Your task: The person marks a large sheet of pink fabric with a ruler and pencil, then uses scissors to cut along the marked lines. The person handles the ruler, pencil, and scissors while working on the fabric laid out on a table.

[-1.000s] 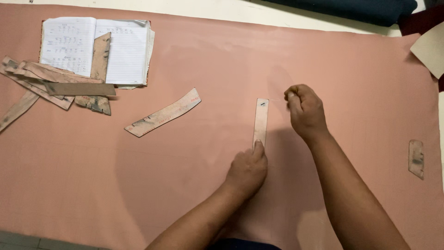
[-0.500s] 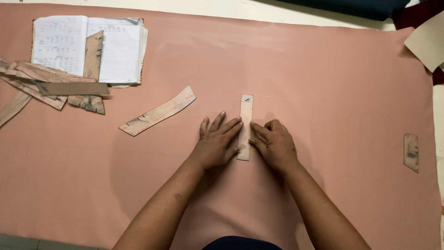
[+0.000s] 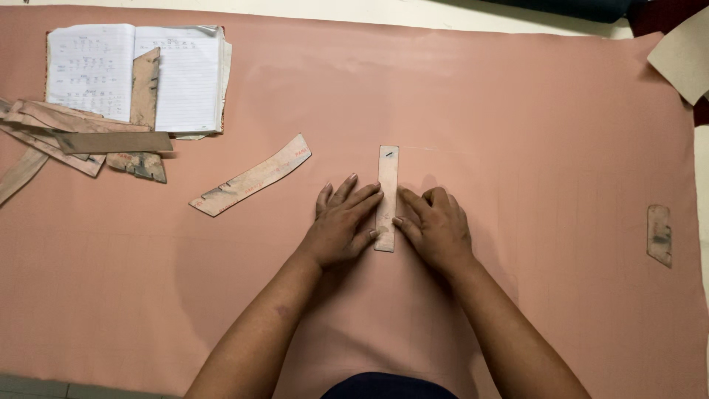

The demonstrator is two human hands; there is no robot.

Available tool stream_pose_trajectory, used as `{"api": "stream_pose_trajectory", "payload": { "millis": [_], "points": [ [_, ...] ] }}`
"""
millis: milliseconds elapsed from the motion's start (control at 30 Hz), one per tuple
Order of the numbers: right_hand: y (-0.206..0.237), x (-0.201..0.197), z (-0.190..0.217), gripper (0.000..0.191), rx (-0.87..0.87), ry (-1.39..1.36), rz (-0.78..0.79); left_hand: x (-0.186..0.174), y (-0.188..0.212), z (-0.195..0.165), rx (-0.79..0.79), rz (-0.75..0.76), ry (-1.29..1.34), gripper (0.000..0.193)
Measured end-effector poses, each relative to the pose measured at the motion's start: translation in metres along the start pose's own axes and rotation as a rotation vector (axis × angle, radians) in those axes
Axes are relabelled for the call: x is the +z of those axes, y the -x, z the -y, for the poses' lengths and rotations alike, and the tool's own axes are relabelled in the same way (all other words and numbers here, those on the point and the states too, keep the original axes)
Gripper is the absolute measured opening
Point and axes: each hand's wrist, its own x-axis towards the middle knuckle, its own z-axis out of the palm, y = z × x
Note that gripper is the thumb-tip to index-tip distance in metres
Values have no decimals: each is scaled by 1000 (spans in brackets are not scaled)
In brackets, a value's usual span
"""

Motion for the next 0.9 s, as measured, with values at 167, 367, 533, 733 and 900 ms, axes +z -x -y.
{"api": "stream_pose_trajectory", "payload": {
  "millis": [167,367,533,733,900],
  "points": [
    [4,1,-1,41,-6,-21,-28,2,0,0,3,17,-48,69],
    [5,1,0,39,28,-39,-3,2,-2,1,17,23,-86,68],
    [5,3,-1,36,43,-20,9,3,-4,2,1,51,-105,69],
    [7,2,-3,36,33,-36,3,5,-2,4,5,49,-114,71],
    [7,2,-3,40,14,-12,3,7,-3,5,16,35,-125,72]
  ]
}}
